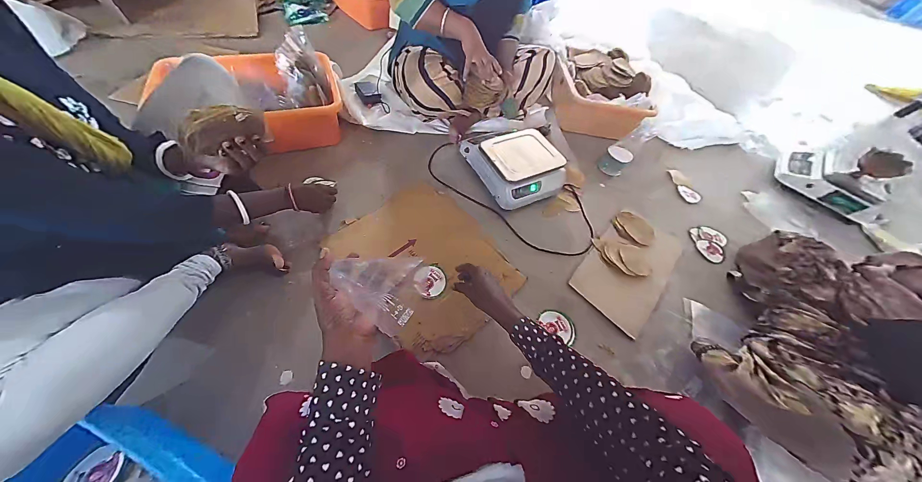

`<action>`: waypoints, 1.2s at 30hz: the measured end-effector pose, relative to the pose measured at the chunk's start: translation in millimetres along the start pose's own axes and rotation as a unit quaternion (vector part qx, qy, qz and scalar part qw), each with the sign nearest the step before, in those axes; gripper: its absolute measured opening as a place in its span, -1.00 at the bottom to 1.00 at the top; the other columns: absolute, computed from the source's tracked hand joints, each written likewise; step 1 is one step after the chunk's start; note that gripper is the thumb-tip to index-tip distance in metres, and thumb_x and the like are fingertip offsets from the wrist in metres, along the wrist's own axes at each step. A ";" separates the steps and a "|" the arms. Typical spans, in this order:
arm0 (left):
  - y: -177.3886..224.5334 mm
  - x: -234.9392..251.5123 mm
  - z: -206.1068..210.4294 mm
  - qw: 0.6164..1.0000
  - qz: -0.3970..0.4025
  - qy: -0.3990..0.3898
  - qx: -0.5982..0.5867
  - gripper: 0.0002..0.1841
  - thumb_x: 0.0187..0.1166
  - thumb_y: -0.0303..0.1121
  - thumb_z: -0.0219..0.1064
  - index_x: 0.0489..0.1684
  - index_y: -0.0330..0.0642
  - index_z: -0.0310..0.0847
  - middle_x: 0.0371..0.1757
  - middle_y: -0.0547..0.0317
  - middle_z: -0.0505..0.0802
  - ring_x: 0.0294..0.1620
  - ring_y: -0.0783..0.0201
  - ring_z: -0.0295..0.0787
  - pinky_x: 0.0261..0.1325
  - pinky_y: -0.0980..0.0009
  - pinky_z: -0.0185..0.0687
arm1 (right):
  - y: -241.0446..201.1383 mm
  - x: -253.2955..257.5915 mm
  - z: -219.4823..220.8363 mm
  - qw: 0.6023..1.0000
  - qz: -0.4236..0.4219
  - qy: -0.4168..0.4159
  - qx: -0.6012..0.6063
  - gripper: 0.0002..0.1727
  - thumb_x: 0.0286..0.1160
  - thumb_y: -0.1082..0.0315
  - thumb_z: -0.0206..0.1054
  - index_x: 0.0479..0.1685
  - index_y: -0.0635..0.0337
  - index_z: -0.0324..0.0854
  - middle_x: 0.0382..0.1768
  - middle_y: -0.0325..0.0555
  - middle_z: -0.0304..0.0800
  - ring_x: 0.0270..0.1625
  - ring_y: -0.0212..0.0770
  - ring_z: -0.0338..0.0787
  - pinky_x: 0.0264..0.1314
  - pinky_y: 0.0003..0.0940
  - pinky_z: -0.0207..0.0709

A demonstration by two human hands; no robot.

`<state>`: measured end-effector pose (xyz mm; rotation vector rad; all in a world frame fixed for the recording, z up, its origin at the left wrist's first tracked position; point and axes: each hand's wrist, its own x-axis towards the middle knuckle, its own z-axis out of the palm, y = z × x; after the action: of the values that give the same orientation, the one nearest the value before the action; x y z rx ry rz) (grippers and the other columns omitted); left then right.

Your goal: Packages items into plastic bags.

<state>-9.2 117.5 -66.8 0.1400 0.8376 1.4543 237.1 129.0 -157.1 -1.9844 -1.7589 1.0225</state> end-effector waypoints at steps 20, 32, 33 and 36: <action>-15.8 -9.8 1.5 0.979 0.102 -0.095 0.147 -0.66 0.79 -0.02 -0.12 0.04 -0.04 0.43 -0.20 0.27 0.77 -0.12 0.25 0.80 -0.08 0.09 0.79 | 86.7 8.1 -70.6 0.974 0.121 0.172 0.088 -0.65 0.70 0.35 0.22 0.30 0.35 0.69 0.20 0.31 0.79 0.33 0.21 0.75 0.47 0.18 0.50; -37.4 18.8 -19.1 0.980 0.014 -0.128 0.151 -0.57 0.57 0.10 0.24 -0.10 -0.13 0.57 -0.21 0.03 0.85 -0.13 -0.01 0.87 -0.12 -0.12 0.81 | 321.4 -63.2 -238.0 0.826 0.360 0.423 0.097 -0.65 0.55 0.20 0.46 -0.02 0.40 0.77 0.06 0.42 0.79 0.22 0.39 0.74 0.25 0.40 0.48; -39.1 19.0 -18.2 0.981 0.014 -0.116 0.153 -0.53 0.48 0.12 0.36 -0.09 -0.14 0.59 -0.21 0.02 0.85 -0.14 -0.03 0.87 -0.12 -0.14 0.81 | 326.0 -60.2 -242.7 0.837 0.356 0.406 0.085 -0.65 0.57 0.23 0.42 0.02 0.42 0.76 0.09 0.45 0.77 0.24 0.40 0.73 0.27 0.41 0.48; -41.1 22.6 -18.5 0.978 0.003 -0.091 0.185 -0.53 0.64 0.13 0.14 -0.02 -0.15 0.51 -0.16 -0.03 0.83 -0.10 -0.06 0.86 -0.08 -0.15 0.80 | 334.7 -47.5 -256.0 0.880 0.315 0.353 0.037 -0.64 0.62 0.26 0.37 0.08 0.46 0.73 0.15 0.49 0.74 0.31 0.42 0.69 0.36 0.41 0.44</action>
<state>11.2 123.9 -112.4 0.5494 0.9482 1.2575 657.0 73.5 -177.4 -2.4929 -0.6909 0.3773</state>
